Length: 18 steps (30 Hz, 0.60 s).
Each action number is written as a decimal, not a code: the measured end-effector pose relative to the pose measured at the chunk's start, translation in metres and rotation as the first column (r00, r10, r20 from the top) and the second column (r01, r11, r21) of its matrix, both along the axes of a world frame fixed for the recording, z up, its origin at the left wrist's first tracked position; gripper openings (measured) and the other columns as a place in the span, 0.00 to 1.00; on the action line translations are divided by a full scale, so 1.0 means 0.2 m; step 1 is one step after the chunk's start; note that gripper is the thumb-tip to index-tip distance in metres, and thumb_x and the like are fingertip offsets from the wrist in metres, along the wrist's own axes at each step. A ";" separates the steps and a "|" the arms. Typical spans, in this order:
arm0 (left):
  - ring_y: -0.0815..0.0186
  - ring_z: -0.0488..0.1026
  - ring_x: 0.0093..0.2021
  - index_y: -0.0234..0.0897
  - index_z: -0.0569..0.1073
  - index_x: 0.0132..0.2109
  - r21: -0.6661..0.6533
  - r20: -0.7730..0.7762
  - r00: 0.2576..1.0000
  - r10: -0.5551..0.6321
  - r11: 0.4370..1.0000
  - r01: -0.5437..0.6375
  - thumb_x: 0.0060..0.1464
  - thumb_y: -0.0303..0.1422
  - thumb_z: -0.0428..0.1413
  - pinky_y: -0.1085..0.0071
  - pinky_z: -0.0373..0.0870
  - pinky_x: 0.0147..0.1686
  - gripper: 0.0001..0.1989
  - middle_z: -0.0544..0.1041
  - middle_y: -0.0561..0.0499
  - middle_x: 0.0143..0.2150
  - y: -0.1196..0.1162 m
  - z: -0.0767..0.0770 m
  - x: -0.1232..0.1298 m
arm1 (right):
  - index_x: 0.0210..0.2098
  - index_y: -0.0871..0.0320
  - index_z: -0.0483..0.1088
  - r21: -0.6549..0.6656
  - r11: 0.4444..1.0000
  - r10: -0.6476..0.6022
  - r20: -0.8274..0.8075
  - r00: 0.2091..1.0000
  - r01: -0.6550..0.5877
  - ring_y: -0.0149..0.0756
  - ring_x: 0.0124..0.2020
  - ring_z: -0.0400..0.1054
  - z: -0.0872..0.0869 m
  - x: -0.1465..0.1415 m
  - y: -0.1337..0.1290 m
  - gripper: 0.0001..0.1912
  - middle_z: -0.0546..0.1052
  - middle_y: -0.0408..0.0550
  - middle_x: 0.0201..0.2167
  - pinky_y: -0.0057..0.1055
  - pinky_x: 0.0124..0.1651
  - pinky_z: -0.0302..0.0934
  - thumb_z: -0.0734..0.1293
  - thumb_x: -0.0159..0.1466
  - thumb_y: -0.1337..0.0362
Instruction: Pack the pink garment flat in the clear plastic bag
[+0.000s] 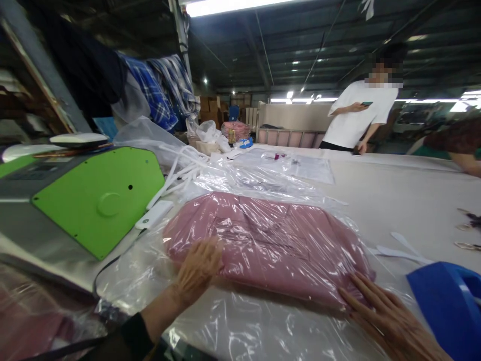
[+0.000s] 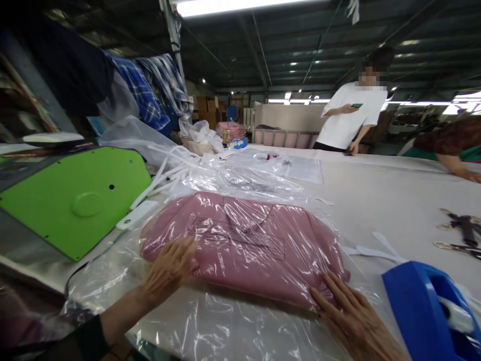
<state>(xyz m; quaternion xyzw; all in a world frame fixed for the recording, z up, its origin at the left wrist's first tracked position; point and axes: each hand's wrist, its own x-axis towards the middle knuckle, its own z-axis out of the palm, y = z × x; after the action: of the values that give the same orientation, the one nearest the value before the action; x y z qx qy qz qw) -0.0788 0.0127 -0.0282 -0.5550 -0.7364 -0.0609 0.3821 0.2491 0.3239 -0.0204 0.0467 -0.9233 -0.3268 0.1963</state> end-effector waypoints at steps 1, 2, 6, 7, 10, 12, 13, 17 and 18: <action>0.52 0.71 0.53 0.31 0.69 0.55 -0.041 0.017 0.988 -0.154 0.987 0.155 0.57 0.23 0.50 0.56 0.73 0.47 0.18 0.72 0.36 0.54 0.01 -0.01 -0.01 | 0.59 0.52 0.64 -0.004 1.000 -0.004 0.004 1.000 0.004 0.51 0.55 0.66 0.00 0.00 0.00 0.24 0.69 0.60 0.57 0.43 0.44 0.67 0.57 0.65 0.57; 0.53 0.67 0.58 0.36 0.67 0.57 -0.091 0.083 0.951 -0.299 0.948 0.306 0.56 0.19 0.48 0.56 0.71 0.52 0.23 0.70 0.40 0.57 0.02 -0.01 -0.02 | 0.59 0.52 0.63 -0.011 1.000 -0.005 0.008 1.000 0.005 0.52 0.56 0.66 -0.01 0.01 0.00 0.24 0.69 0.60 0.57 0.43 0.45 0.66 0.57 0.65 0.57; 0.61 0.66 0.60 0.39 0.70 0.55 -0.088 0.475 0.778 -0.411 0.857 0.507 0.57 0.18 0.44 0.60 0.68 0.57 0.22 0.73 0.47 0.55 0.05 -0.06 -0.05 | 0.62 0.52 0.59 -0.074 0.997 -0.015 -0.006 1.000 0.015 0.52 0.57 0.65 -0.02 0.01 0.00 0.26 0.66 0.62 0.59 0.43 0.47 0.65 0.57 0.65 0.57; 0.63 0.66 0.59 0.38 0.69 0.56 -0.060 0.532 0.759 -0.376 0.877 0.477 0.58 0.20 0.44 0.61 0.68 0.57 0.22 0.74 0.47 0.55 0.05 -0.07 -0.05 | 0.61 0.53 0.60 -0.096 0.995 -0.014 -0.016 1.000 0.012 0.52 0.57 0.65 -0.01 0.01 0.00 0.25 0.65 0.62 0.59 0.43 0.47 0.64 0.57 0.65 0.58; 0.59 0.65 0.60 0.42 0.65 0.60 -0.067 0.559 0.762 -0.327 0.898 0.434 0.60 0.27 0.48 0.55 0.67 0.57 0.21 0.70 0.43 0.59 0.05 -0.09 -0.02 | 0.57 0.55 0.65 -0.142 0.989 -0.048 -0.013 0.999 0.045 0.53 0.57 0.64 0.01 0.01 -0.02 0.22 0.64 0.63 0.60 0.42 0.47 0.64 0.55 0.67 0.58; 0.50 0.64 0.61 0.48 0.65 0.60 -0.125 0.497 0.804 -0.327 0.890 0.439 0.59 0.28 0.50 0.46 0.66 0.55 0.22 0.65 0.39 0.62 0.05 -0.10 0.01 | 0.56 0.59 0.65 -0.152 0.987 -0.057 -0.013 0.998 0.054 0.56 0.60 0.60 0.04 0.00 -0.07 0.22 0.64 0.66 0.59 0.45 0.49 0.62 0.54 0.67 0.58; 0.47 0.63 0.61 0.49 0.66 0.59 -0.153 0.458 0.826 -0.329 0.886 0.437 0.59 0.27 0.50 0.44 0.66 0.54 0.22 0.64 0.38 0.63 0.05 -0.11 0.02 | 0.56 0.62 0.65 -0.166 0.984 -0.063 -0.022 0.998 0.058 0.58 0.62 0.57 0.05 -0.01 -0.11 0.23 0.64 0.68 0.59 0.48 0.51 0.60 0.54 0.67 0.59; 0.47 0.61 0.62 0.50 0.64 0.60 -0.168 0.399 0.857 -0.325 0.893 0.417 0.60 0.27 0.49 0.44 0.64 0.55 0.23 0.62 0.37 0.63 0.06 -0.15 0.04 | 0.53 0.61 0.68 -0.217 0.965 0.139 -0.053 0.989 -0.147 0.53 0.59 0.61 0.06 -0.05 -0.41 0.21 0.71 0.60 0.54 0.53 0.65 0.43 0.60 0.64 0.56; 0.47 0.61 0.62 0.50 0.64 0.60 -0.164 0.398 0.859 -0.323 0.896 0.413 0.60 0.28 0.49 0.45 0.64 0.55 0.23 0.62 0.38 0.63 0.06 -0.15 0.04 | 0.51 0.56 0.69 -0.207 0.952 0.229 -0.017 0.973 -0.227 0.47 0.54 0.66 0.04 -0.06 -0.51 0.19 0.74 0.52 0.52 0.50 0.67 0.39 0.61 0.64 0.56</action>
<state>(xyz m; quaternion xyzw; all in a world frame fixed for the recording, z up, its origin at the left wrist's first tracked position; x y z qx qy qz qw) -0.0715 0.0244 -0.0583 -0.7082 -0.6747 -0.1432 0.1506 0.2381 0.2228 -0.0131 0.1333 -0.9415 -0.2035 0.2334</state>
